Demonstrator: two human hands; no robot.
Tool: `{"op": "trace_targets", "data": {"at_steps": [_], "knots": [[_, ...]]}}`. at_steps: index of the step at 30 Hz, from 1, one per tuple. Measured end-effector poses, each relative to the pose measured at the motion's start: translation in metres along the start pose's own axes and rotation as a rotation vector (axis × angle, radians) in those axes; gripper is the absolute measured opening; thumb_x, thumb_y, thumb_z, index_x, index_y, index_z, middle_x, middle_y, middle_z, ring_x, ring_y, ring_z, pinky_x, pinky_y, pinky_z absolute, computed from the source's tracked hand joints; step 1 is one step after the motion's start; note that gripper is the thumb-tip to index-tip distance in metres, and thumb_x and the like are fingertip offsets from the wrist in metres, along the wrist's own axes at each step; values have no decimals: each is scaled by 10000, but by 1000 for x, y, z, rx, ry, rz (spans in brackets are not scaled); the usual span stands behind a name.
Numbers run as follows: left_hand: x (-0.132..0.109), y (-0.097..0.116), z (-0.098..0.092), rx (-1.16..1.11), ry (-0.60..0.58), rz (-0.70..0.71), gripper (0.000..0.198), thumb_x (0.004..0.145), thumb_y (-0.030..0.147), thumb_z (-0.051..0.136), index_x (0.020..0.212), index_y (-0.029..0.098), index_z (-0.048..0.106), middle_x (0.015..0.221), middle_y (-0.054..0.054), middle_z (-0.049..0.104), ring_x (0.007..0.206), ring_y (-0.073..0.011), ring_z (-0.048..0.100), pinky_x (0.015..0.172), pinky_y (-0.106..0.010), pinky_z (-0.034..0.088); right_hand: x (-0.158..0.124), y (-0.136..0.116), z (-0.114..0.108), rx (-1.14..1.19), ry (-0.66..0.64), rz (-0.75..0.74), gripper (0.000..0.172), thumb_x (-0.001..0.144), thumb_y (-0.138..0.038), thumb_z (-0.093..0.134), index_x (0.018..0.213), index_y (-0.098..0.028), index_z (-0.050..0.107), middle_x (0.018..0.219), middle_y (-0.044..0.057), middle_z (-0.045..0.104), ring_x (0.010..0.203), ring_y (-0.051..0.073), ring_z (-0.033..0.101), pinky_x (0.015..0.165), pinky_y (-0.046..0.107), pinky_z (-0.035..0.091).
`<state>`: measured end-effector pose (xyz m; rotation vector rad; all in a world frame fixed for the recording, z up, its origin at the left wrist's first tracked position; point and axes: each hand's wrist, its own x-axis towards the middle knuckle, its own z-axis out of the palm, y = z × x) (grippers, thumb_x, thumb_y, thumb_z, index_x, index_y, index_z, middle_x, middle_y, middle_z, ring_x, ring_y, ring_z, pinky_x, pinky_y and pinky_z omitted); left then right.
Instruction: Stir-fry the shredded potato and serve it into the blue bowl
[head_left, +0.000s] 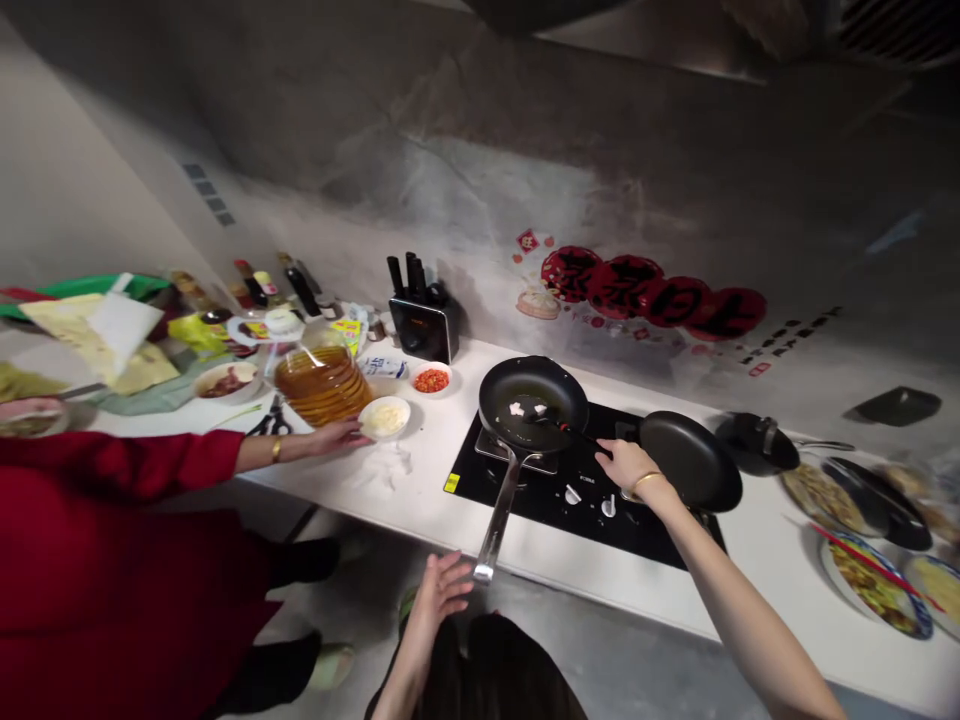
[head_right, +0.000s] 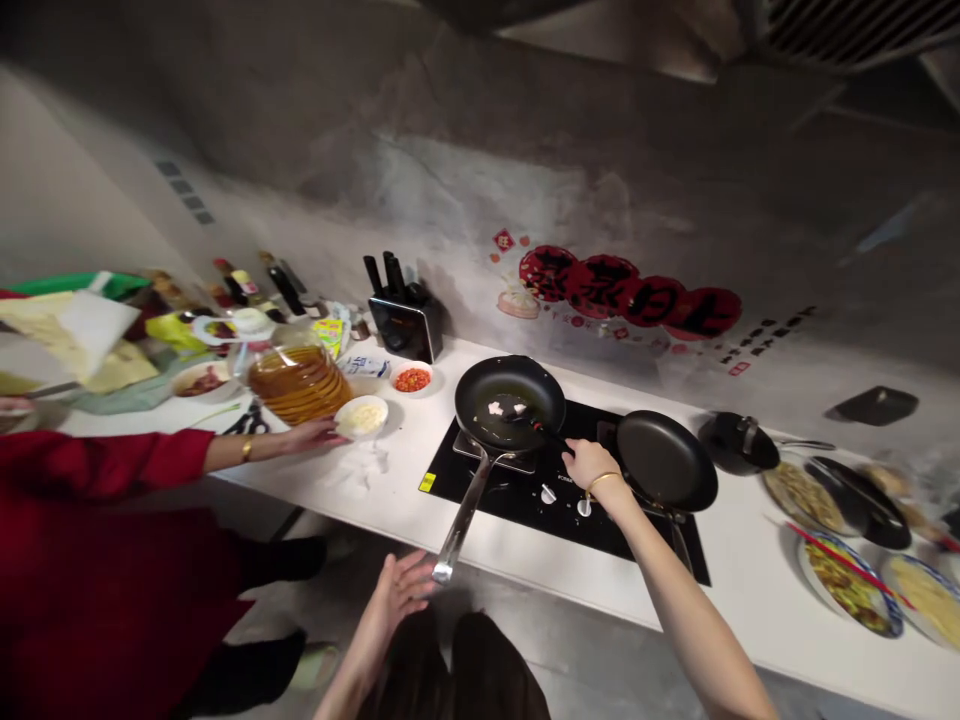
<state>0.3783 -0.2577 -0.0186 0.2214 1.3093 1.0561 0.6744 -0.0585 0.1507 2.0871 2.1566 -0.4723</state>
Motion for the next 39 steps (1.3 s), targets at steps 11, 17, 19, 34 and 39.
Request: {"op": "trace_targets", "data": {"at_steps": [11,17,19,34,39], "knots": [[-10,0,-18,-32,94,107,718,698,750,464,1070,147,582,982,-144,692,722,-223,665,589,-313,491,35,-25,20,80,40,-80,461,884,-327,446,1307,-169,542,1221,97,629,1136,228,579,970,305,433],[-13,54,41,271,-109,124,598,693,673,573,998,158,584,991,-117,674,800,-222,665,615,-291,518,11,-13,13,74,35,-49,423,873,-309,466,1267,-210,582,1200,61,647,1119,224,591,962,306,436],[-8,67,65,341,-266,30,558,703,670,569,933,162,555,866,-83,670,669,-193,657,508,-264,490,-7,-1,8,75,47,-23,433,876,-318,456,1279,-211,571,1181,59,658,1108,227,598,944,305,447],[26,37,65,367,-391,95,465,740,659,525,775,210,410,483,103,419,288,-53,365,288,-177,261,-70,24,16,169,116,90,494,859,-384,442,1285,-168,566,1017,88,719,921,245,675,827,320,497],[31,31,59,359,-403,105,482,731,681,517,767,212,412,470,106,409,279,-50,356,286,-168,251,-71,16,15,128,148,120,497,870,-376,433,1309,-170,542,1052,105,708,956,263,668,833,330,495]]}}
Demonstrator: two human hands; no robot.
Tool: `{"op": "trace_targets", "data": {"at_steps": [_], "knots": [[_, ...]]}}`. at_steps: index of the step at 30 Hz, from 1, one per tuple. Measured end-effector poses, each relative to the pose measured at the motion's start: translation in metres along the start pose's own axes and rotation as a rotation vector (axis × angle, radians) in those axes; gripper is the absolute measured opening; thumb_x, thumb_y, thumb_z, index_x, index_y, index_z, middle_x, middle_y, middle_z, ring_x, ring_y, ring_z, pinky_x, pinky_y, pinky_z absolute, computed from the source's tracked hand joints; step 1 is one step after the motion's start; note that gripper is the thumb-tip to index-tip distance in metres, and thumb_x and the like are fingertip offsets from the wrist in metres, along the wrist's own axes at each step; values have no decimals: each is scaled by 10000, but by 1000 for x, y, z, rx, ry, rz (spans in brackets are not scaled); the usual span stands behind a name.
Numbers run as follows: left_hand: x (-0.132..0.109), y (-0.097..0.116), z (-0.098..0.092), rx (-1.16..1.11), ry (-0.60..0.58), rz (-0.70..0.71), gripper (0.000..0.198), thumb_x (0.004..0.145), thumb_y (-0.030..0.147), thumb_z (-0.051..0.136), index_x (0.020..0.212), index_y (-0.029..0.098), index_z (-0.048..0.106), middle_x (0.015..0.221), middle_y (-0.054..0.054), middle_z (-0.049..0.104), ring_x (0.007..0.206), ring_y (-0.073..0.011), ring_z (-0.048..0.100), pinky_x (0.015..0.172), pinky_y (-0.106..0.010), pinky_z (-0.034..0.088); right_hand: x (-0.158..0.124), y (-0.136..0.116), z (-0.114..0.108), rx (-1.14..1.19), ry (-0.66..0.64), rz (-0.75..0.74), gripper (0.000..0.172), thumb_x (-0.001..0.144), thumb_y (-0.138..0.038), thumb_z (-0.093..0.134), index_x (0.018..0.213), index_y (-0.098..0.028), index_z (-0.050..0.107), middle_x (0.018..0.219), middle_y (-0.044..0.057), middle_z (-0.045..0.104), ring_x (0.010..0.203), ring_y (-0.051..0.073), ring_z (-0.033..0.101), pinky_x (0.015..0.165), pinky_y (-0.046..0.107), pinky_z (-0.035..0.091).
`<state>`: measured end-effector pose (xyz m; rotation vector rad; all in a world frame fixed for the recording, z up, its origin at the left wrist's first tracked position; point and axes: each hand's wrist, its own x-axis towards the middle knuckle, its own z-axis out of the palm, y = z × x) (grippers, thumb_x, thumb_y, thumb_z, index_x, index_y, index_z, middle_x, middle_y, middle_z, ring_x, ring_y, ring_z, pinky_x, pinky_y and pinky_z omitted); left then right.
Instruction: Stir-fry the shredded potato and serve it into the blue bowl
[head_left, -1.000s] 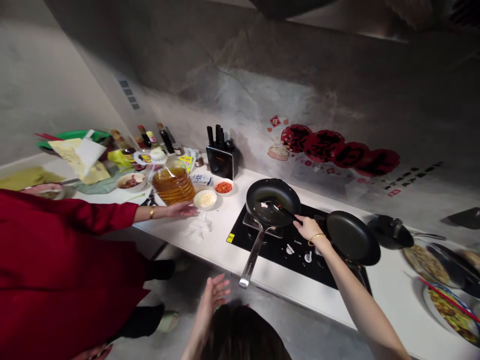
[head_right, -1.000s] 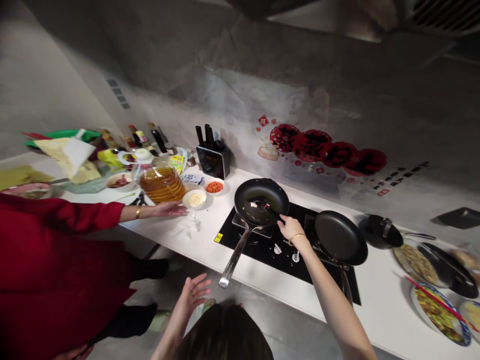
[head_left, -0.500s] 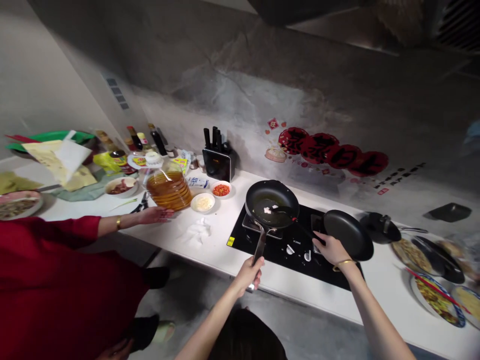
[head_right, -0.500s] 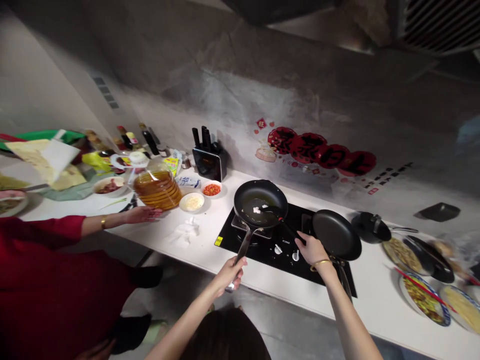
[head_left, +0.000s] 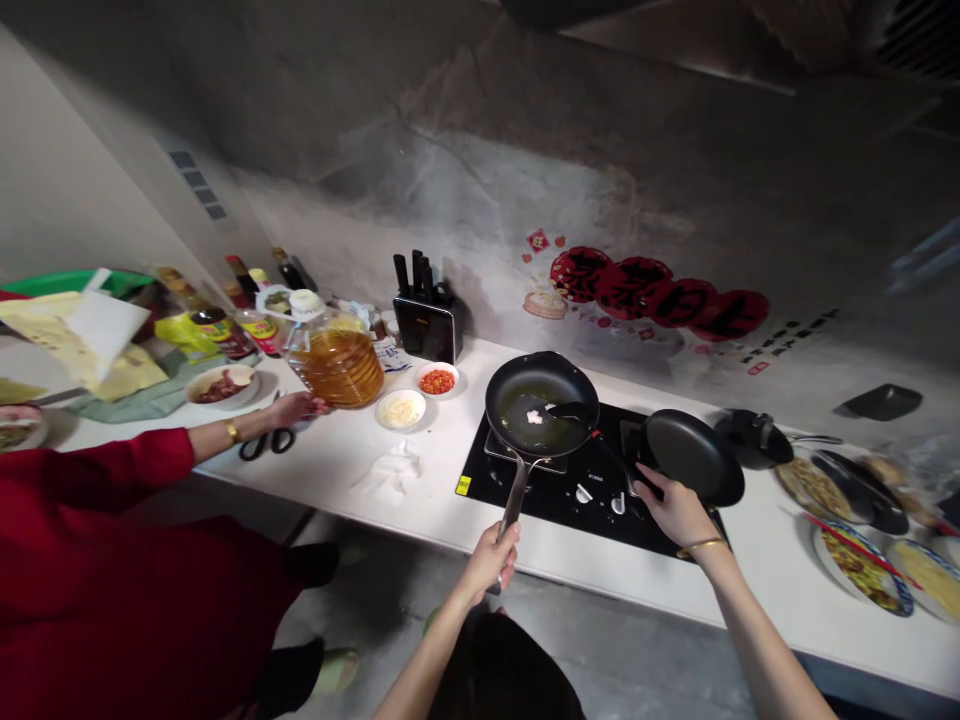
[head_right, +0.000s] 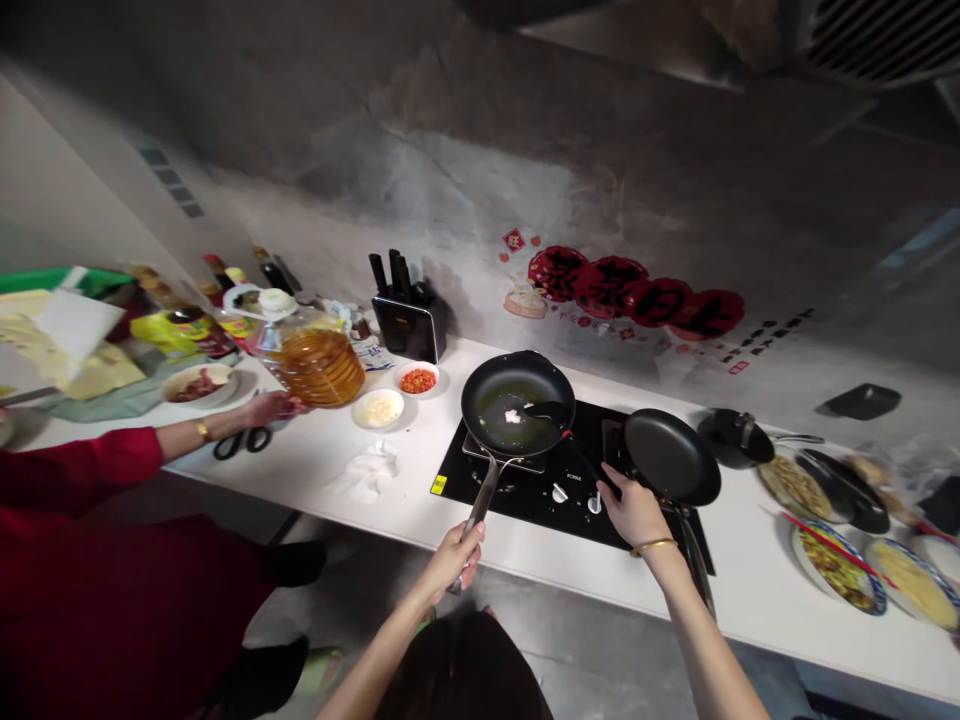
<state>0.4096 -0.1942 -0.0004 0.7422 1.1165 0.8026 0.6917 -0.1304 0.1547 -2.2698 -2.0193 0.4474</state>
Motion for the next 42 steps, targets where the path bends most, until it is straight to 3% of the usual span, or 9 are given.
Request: {"op": "trace_targets", "data": {"at_steps": [5,12,17,21,29,32,34,37,42], "knots": [[1,-4,-2,-10,-10,11,491,733,692,507,771,211,416,468,101,422,278,-50,363,288,-165,258,-2,-5,-1,-47,15,13,479,870,-369,446,1299,-186,554,1062,96,706,986,271,658,834,327,497],[-1,-3,-3,-22,-17,8,475,744,676,511,773,211,415,464,103,422,282,-52,355,278,-169,269,-5,-13,0,-97,-17,-27,474,880,-375,435,1308,-205,548,947,87,733,881,261,687,779,314,501],[-2,5,1,-27,-18,-13,477,738,673,521,778,210,412,473,103,423,286,-51,364,278,-168,269,9,-33,14,-179,-47,-75,468,889,-381,423,1326,-252,527,921,85,736,854,256,690,761,330,502],[-3,15,8,-30,-9,-24,473,732,661,538,782,206,418,474,100,429,291,-56,372,273,-176,271,25,-45,24,-214,-64,-19,472,893,-366,409,1340,-250,509,994,98,723,912,249,678,788,332,500],[0,30,23,-49,17,-34,499,696,674,564,767,196,440,455,93,436,286,-68,395,286,-190,292,42,-29,33,-61,-43,44,462,884,-341,431,1308,-197,542,1149,113,668,1075,255,614,909,351,463],[-2,36,24,-59,15,-26,521,710,681,543,821,176,476,480,67,490,324,-80,444,328,-203,360,47,-27,35,19,-44,53,450,888,-328,424,1281,-159,564,1194,111,645,1120,235,588,947,324,435],[-8,38,22,-84,24,-43,544,731,687,512,877,164,490,560,18,580,400,-111,534,406,-239,446,49,-28,32,43,-61,54,425,884,-318,426,1231,-151,607,1131,106,677,1064,223,619,921,308,449],[-28,31,7,-118,96,-56,572,730,674,530,967,154,525,806,-77,687,670,-187,667,608,-305,533,43,-22,22,91,-97,47,408,874,-347,440,1182,-175,645,953,67,729,918,197,669,839,289,484],[-84,1,-30,-91,305,-28,695,645,659,624,1093,131,566,1071,-166,670,986,-282,645,849,-391,500,-10,-5,25,285,2,24,453,826,-407,487,1174,-167,648,925,60,726,897,210,659,805,313,497]]}}
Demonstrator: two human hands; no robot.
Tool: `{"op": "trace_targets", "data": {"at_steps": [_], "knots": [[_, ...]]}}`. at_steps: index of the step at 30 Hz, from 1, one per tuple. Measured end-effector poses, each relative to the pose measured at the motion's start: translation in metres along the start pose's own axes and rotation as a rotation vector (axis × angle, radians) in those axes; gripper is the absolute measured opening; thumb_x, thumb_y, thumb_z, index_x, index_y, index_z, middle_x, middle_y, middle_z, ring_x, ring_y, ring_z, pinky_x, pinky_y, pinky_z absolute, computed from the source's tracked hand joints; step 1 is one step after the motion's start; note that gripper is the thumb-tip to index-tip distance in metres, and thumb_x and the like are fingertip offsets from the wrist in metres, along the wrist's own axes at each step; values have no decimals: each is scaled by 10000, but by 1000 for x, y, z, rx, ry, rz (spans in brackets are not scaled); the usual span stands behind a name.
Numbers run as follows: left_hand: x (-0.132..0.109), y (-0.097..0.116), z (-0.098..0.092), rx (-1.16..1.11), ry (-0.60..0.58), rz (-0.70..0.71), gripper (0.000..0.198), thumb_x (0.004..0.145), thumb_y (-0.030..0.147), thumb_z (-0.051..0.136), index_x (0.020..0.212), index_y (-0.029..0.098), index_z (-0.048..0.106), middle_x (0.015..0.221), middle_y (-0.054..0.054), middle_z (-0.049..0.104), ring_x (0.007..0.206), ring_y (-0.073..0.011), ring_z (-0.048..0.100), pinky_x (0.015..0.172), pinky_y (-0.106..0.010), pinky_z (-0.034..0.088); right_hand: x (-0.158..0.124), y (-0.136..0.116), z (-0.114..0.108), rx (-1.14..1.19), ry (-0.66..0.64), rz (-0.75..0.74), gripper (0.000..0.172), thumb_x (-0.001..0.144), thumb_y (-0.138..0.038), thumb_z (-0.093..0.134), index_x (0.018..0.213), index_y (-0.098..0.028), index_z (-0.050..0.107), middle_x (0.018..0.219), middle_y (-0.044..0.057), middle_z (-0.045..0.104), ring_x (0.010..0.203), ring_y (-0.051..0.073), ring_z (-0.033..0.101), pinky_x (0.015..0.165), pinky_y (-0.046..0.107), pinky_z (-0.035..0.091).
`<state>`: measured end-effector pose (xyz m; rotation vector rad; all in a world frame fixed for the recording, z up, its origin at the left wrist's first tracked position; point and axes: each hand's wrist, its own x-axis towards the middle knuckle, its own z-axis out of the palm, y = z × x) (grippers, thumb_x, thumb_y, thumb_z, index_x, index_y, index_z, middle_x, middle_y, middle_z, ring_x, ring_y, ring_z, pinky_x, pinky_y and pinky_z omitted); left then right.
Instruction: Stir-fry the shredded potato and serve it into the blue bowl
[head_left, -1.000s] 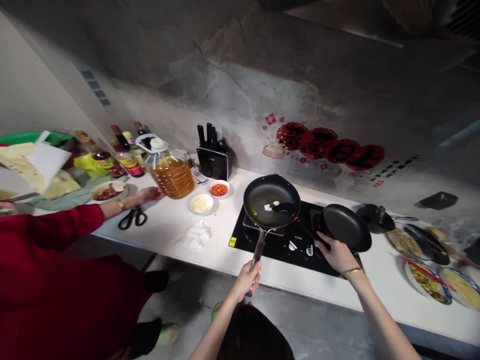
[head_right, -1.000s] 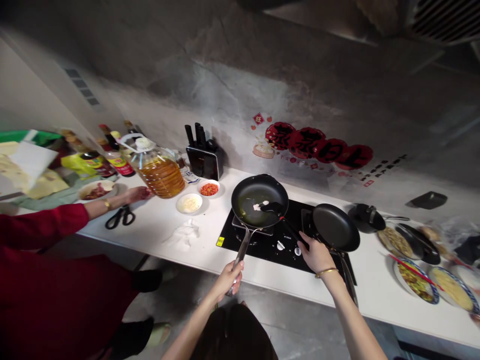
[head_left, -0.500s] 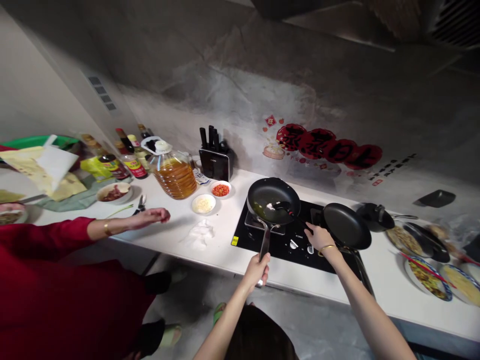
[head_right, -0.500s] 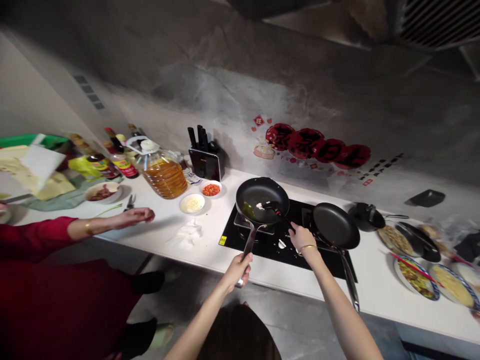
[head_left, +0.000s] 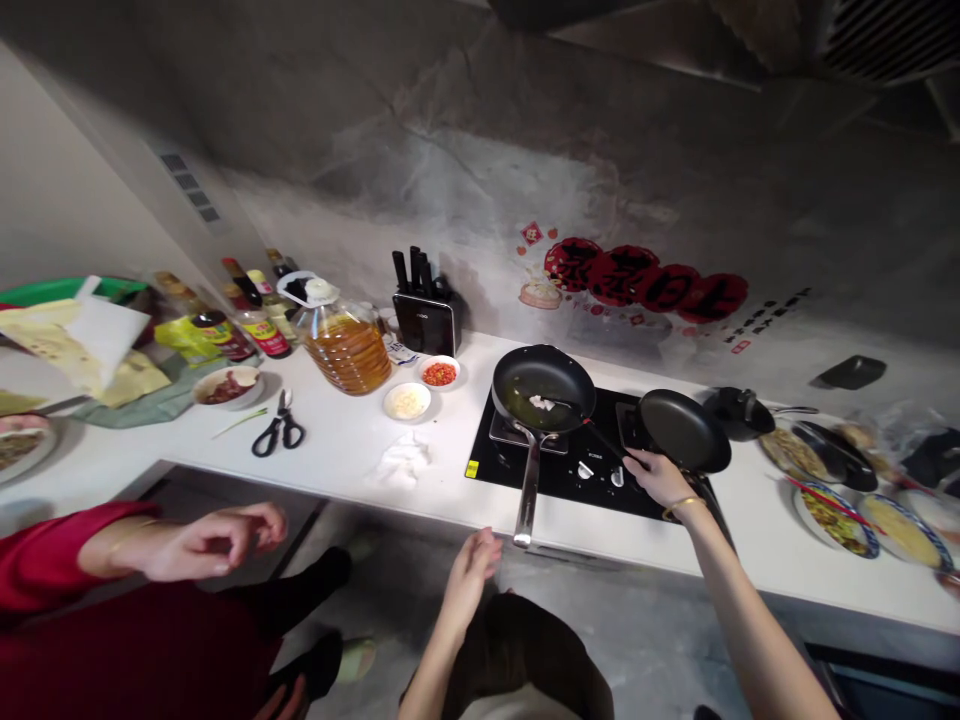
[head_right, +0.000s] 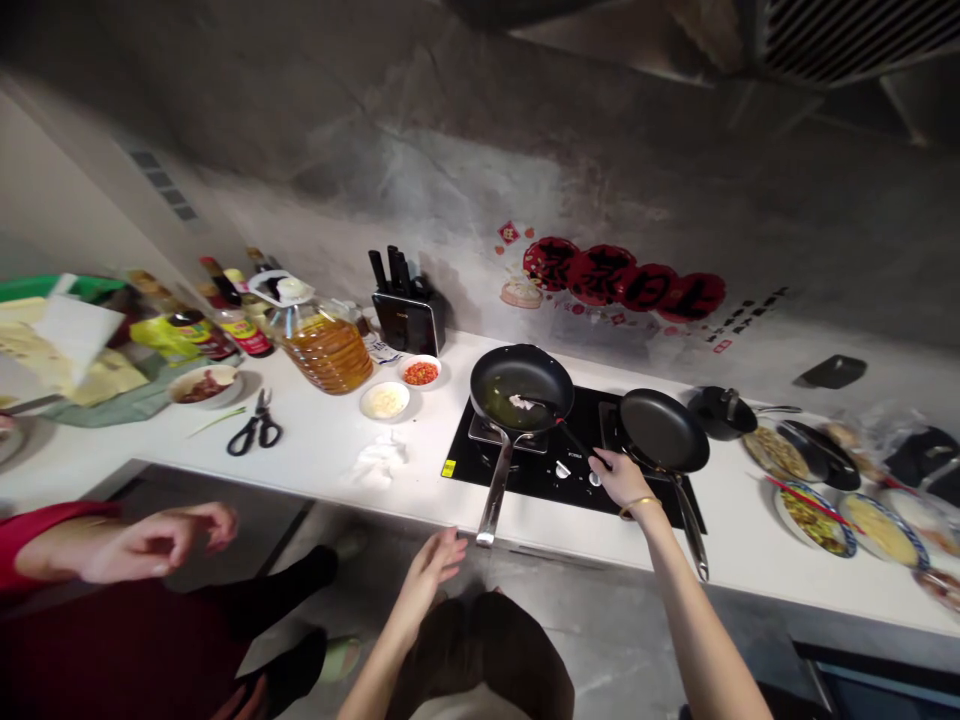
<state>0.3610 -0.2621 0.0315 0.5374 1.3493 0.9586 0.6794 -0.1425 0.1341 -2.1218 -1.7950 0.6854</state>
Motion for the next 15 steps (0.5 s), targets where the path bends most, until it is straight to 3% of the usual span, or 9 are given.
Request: {"op": "trace_targets", "data": {"at_steps": [3,7,11,15], "knots": [[-26,0,-22,86,87,127,623,695,614,604,1097,139,586,1140,-168,648,1073,-292,606,926,-420,458,-46,3,27,181,169,42,484,784,-447,522,1134,-146,665,850,74,722,825,235,661,719,333,517],[-58,24,-29,323,91,312,477,800,517,538,1117,168,609,1188,-139,629,1076,-267,599,936,-403,452,-82,-5,61,324,276,63,502,757,-451,549,1127,-129,656,879,91,717,827,249,658,698,344,525],[-93,43,-27,531,178,454,433,836,476,502,1145,189,598,1204,-126,613,1107,-273,564,862,-399,489,-78,-14,54,230,233,79,469,763,-413,544,1121,-129,651,972,113,709,916,258,652,788,357,511],[-128,40,-22,586,271,578,388,865,442,470,1170,228,578,1230,-101,593,1153,-252,534,871,-393,495,-57,-26,33,38,178,86,438,793,-347,522,1150,-121,637,1066,139,688,1004,255,633,890,344,465]]}}
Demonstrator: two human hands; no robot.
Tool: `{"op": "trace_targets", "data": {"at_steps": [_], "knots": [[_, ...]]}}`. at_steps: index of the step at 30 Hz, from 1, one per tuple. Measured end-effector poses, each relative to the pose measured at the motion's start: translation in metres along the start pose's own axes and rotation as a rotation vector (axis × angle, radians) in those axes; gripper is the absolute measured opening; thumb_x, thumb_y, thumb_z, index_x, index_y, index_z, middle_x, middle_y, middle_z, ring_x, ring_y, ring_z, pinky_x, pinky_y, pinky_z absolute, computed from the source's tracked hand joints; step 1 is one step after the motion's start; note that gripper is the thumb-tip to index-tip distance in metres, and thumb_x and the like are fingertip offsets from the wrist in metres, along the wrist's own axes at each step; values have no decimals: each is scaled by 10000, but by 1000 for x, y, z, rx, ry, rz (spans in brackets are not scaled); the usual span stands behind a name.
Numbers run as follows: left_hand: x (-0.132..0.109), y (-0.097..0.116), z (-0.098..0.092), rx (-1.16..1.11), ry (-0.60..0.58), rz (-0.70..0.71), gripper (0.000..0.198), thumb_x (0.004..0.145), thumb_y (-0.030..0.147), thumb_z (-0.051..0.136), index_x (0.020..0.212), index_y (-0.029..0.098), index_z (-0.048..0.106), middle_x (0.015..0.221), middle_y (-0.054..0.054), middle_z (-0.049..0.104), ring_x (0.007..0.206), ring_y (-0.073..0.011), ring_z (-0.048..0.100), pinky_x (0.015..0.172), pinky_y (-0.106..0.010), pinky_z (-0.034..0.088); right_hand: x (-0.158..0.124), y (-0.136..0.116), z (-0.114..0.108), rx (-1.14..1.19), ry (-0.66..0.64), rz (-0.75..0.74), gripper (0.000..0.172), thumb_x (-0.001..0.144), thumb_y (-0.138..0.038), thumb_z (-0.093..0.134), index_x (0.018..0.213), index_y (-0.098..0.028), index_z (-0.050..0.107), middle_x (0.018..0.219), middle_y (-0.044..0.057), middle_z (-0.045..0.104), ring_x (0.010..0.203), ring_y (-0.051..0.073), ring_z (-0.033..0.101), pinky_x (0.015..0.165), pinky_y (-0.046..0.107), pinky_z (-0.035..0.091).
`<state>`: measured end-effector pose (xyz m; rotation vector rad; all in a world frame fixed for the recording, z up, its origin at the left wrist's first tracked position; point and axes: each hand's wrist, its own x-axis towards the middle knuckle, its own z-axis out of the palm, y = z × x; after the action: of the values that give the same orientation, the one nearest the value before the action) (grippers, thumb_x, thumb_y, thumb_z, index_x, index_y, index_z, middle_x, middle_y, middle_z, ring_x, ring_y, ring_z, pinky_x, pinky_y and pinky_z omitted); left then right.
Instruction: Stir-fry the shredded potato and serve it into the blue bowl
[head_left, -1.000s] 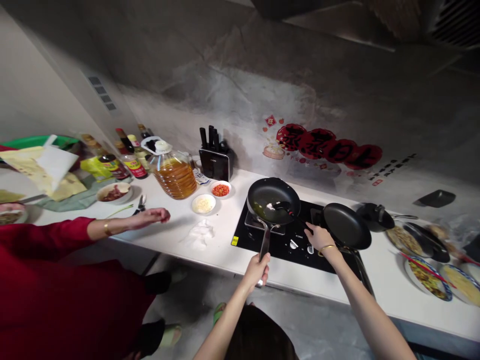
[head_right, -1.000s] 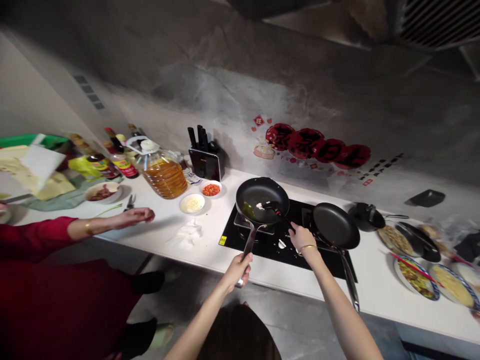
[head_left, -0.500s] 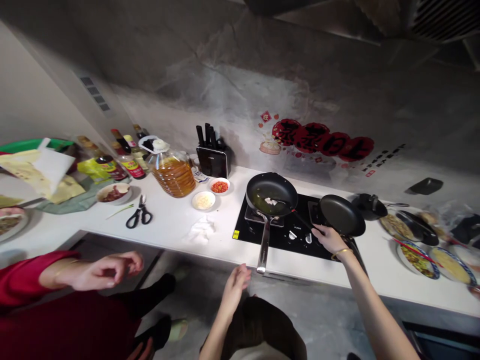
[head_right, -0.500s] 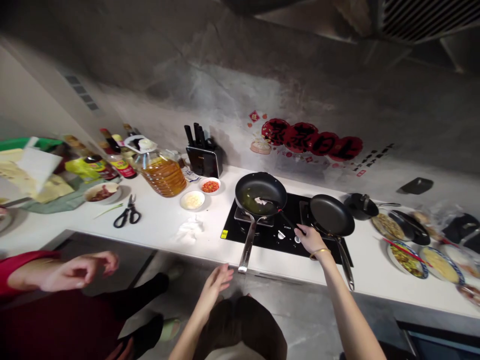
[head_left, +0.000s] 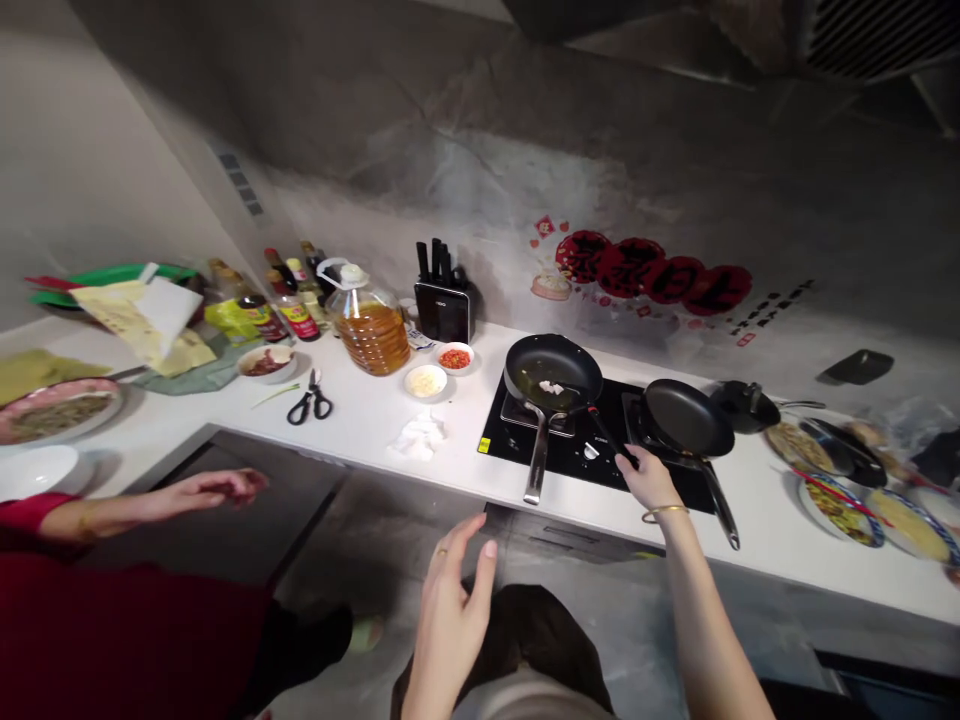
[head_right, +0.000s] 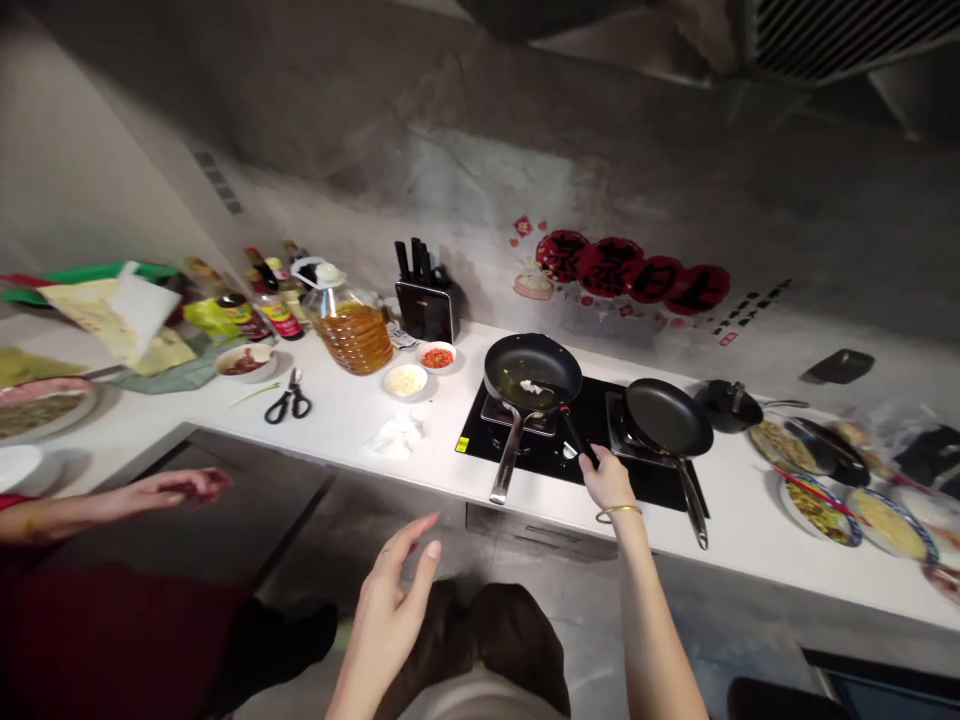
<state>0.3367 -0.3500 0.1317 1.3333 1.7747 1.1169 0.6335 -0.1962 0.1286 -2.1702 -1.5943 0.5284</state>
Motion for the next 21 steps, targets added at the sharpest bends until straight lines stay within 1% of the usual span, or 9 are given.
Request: {"op": "trace_targets", "data": {"at_steps": [3,5,8,11,13,15,19,21], "knots": [[-23,4,5,32,78,-5,363,869,425,469,1156,235,588,1210,-95,604,1148,-250,543,916,-421,480,7,-3,-1,-37,-44,-44,463,820,-337,491,1196,-92,603,1102,155,674,1053,261,613,920,347,446],[-37,5,12,45,91,-21,355,869,416,473,1152,238,592,1205,-93,607,1137,-249,555,925,-430,479,2,4,1,-16,-61,-69,494,829,-352,473,1217,-67,580,1144,170,653,1070,265,604,928,353,440],[-57,9,23,49,65,-7,347,875,395,471,1165,242,585,1216,-89,602,1143,-242,554,937,-430,478,-15,20,2,52,-59,-84,540,832,-398,455,1237,-56,560,1170,179,638,1067,262,604,911,348,450],[-71,13,27,45,9,40,342,885,372,460,1180,240,574,1227,-92,595,1158,-232,544,957,-426,468,-35,29,-3,85,-39,-80,557,830,-415,453,1254,-66,550,1112,168,664,1020,254,622,865,336,467],[-77,13,22,44,-28,69,340,888,367,455,1179,236,573,1224,-97,595,1152,-230,548,950,-423,473,-46,30,-7,69,-20,-75,541,824,-410,467,1248,-87,561,1036,150,690,947,244,642,825,325,473],[-80,7,13,51,-51,85,341,889,370,452,1176,232,574,1213,-101,601,1139,-233,556,942,-425,477,-53,28,-10,49,-6,-70,520,821,-406,480,1233,-104,578,956,133,706,879,235,652,788,317,475],[-78,-18,-12,68,-60,76,346,880,398,455,1136,211,595,1169,-114,626,1114,-246,573,942,-442,470,-59,22,-8,79,6,-70,494,804,-381,512,1194,-92,604,911,129,703,781,207,646,723,301,479],[-73,-32,-21,59,-69,53,345,874,415,457,1096,201,613,1133,-117,647,1073,-252,597,915,-441,485,-57,19,-3,135,-11,-45,504,810,-380,507,1197,-70,594,829,115,701,673,182,629,633,285,479]]}}
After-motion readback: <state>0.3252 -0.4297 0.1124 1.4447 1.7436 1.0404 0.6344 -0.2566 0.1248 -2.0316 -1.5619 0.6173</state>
